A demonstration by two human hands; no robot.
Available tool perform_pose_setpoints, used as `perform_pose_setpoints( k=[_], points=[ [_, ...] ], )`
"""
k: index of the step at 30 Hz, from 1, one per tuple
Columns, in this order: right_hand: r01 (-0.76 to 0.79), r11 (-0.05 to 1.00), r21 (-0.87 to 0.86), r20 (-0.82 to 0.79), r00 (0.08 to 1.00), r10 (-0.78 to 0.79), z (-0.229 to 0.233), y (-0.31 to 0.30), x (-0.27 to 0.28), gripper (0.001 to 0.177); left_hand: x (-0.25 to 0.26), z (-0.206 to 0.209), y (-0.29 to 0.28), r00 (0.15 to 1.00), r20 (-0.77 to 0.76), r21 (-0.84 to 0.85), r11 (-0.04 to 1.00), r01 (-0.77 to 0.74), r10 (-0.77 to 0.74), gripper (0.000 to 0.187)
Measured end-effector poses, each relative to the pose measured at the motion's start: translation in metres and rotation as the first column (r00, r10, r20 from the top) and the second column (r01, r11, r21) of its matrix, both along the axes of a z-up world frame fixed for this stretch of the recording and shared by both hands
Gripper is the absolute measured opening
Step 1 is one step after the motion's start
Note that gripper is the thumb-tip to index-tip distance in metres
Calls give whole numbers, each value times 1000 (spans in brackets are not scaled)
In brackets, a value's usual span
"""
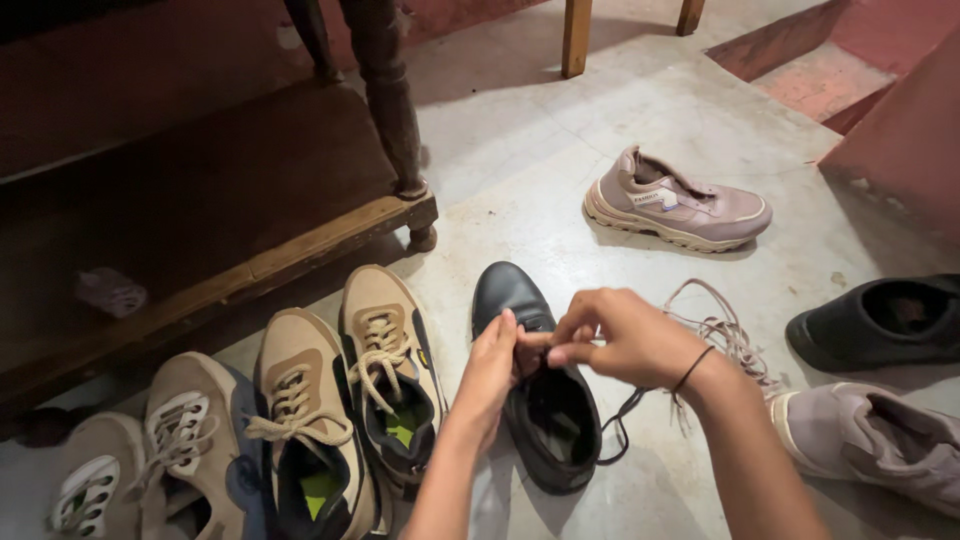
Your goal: The person ties the laces of a beige sneaker, then moves to a black shoe and threads a black lace through its eyelets, pulling it tight and continuing to lace the shoe.
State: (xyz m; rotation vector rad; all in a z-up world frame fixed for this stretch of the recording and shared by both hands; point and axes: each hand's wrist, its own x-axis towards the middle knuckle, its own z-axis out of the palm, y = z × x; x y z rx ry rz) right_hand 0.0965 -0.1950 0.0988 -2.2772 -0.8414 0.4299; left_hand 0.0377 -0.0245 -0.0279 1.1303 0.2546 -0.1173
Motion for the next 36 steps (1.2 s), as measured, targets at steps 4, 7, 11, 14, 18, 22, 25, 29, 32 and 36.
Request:
perform_pose_setpoints(
  k=[4, 7, 11, 14, 18, 22, 25, 29, 32, 36],
  points=[
    [142, 989, -44, 189, 973, -131, 2, 5, 9, 25, -10, 6, -6, 997, 9, -15, 997, -82, 82, 42],
    [286, 958, -3, 262, 925, -275, -18, 10, 17, 25, -12, 6, -4, 994, -34, -19, 995, -101, 100, 40],
    [405, 874, 268, 74, 896, -438, -67, 31, 22, 25, -16, 4, -1, 994, -36, -47, 993, -109, 107, 39],
    [417, 854, 312, -75, 907, -415, -103, 40, 22, 22, -17, 2, -2, 991, 83, -87, 991, -101, 108, 39],
    [282, 922, 264, -506, 854, -117, -128, 40, 24, 28, -18, -3, 0, 990, 11, -122, 983, -136, 138, 36],
    [190, 949, 252, -428, 901, -67, -122, 27, 26, 24, -17, -8, 1, 977, 83, -93, 977, -190, 197, 39],
    [139, 979, 149, -248, 964, -99, -110, 20, 21, 29, -16, -11, 0, 978, 37, -82, 976, -201, 204, 37],
    [206, 973, 102, 7, 978, -208, -96, 29, 10, 28, -13, -10, 2, 979, -34, -17, 980, -200, 200, 38],
    [238, 970, 42, 68, 968, -240, -85, 28, 7, 24, -14, -9, 5, 983, -60, -91, 980, -179, 174, 35],
    [180, 983, 21, -197, 965, -173, -63, 6, 18, 21, -15, -10, 7, 988, 25, -151, 978, -147, 152, 39]
  ],
)
